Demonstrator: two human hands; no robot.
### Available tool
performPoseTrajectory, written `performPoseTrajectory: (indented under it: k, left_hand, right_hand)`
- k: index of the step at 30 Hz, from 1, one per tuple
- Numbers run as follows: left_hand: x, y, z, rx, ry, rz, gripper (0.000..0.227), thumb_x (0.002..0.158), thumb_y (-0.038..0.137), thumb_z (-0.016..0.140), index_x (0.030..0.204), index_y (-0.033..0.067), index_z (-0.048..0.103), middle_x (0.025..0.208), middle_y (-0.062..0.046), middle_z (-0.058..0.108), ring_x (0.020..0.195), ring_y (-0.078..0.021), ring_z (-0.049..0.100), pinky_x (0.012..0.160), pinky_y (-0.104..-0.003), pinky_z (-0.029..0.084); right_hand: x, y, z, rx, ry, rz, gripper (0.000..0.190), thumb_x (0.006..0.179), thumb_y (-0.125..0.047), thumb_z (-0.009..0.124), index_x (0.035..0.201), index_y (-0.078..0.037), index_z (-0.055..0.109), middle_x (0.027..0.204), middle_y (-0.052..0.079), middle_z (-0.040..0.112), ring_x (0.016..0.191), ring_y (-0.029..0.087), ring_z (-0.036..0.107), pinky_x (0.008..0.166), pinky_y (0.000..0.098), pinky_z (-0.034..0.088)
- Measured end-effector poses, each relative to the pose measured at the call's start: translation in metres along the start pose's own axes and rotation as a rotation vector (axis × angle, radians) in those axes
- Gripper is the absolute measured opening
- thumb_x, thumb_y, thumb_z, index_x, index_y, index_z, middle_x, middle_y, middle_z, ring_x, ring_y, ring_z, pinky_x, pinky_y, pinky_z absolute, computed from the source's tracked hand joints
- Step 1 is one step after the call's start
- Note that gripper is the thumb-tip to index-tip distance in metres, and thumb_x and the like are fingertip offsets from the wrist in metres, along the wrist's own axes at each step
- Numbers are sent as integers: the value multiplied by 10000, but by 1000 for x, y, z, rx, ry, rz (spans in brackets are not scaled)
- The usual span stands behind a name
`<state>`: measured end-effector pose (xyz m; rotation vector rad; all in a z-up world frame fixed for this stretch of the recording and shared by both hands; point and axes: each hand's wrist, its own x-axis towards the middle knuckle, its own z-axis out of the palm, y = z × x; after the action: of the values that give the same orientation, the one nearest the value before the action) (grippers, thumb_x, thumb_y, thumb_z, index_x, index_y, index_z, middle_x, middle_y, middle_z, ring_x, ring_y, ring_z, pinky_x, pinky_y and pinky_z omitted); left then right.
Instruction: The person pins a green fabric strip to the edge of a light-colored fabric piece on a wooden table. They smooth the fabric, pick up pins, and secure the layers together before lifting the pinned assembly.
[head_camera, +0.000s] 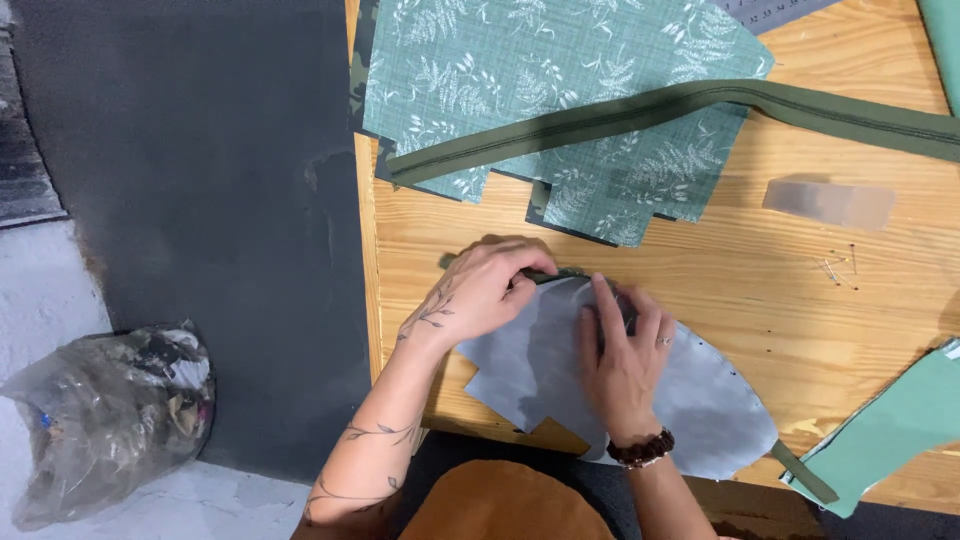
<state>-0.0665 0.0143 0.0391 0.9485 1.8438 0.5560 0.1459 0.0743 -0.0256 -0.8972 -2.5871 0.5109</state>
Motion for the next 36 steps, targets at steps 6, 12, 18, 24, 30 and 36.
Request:
performPoseTrajectory:
  k: [6, 12, 18, 24, 30, 36]
  left_hand:
    - [-2, -10, 13, 39, 91, 118, 281, 825, 318, 769, 1068, 184, 730, 1044, -70, 752, 1021, -348, 690, 930, -477, 540]
    - [7, -13, 39, 158, 142, -37, 123, 900, 324, 704, 982, 239, 736, 958, 7, 752, 956, -265, 708, 882, -411, 554]
    - [8, -9, 48, 205, 205, -71, 161, 964, 264, 604, 888, 153, 692, 813, -38, 693, 848, -285, 707, 832, -409, 548]
    - [8, -18, 62, 393, 378, -19, 220, 903, 345, 685, 770, 177, 631, 727, -10, 621, 816, -248, 686, 811, -386, 511]
    - [6, -12, 50, 303, 325, 19, 118, 898, 276, 698, 927, 167, 664, 799, -42, 648, 878, -279, 698, 868, -410, 517]
    - [9, -17, 52, 190, 305, 76, 30, 900, 217, 705, 929, 226, 702, 850, -7, 696, 898, -255, 707, 862, -387, 541]
  right_hand:
    - [25, -1, -11, 93, -36, 54, 238, 979, -119, 712, 1209, -173, 739, 1037, 49, 541, 858, 234, 598, 810, 359, 453]
    - [21, 5, -5, 79, -38, 67, 213, 988, -119, 708, 1174, -204, 765, 1030, 29, 556, 877, 221, 598, 801, 359, 451]
    - [18, 8, 0, 68, 13, 41, 241, 989, -122, 714, 1223, -172, 735, 1036, 48, 553, 868, 244, 582, 784, 365, 447]
    - [5, 15, 3, 68, 8, 15, 202, 948, -126, 749, 1132, -207, 757, 1069, 28, 589, 894, 232, 577, 803, 347, 456]
    - [3, 17, 3, 34, 0, -40, 218, 938, -111, 738, 1143, -186, 756, 1074, 65, 602, 939, 263, 589, 838, 380, 475]
    - [-5, 22, 6, 42, -16, -3, 231, 935, -113, 729, 1148, -202, 750, 1108, 56, 602, 974, 261, 589, 856, 379, 495]
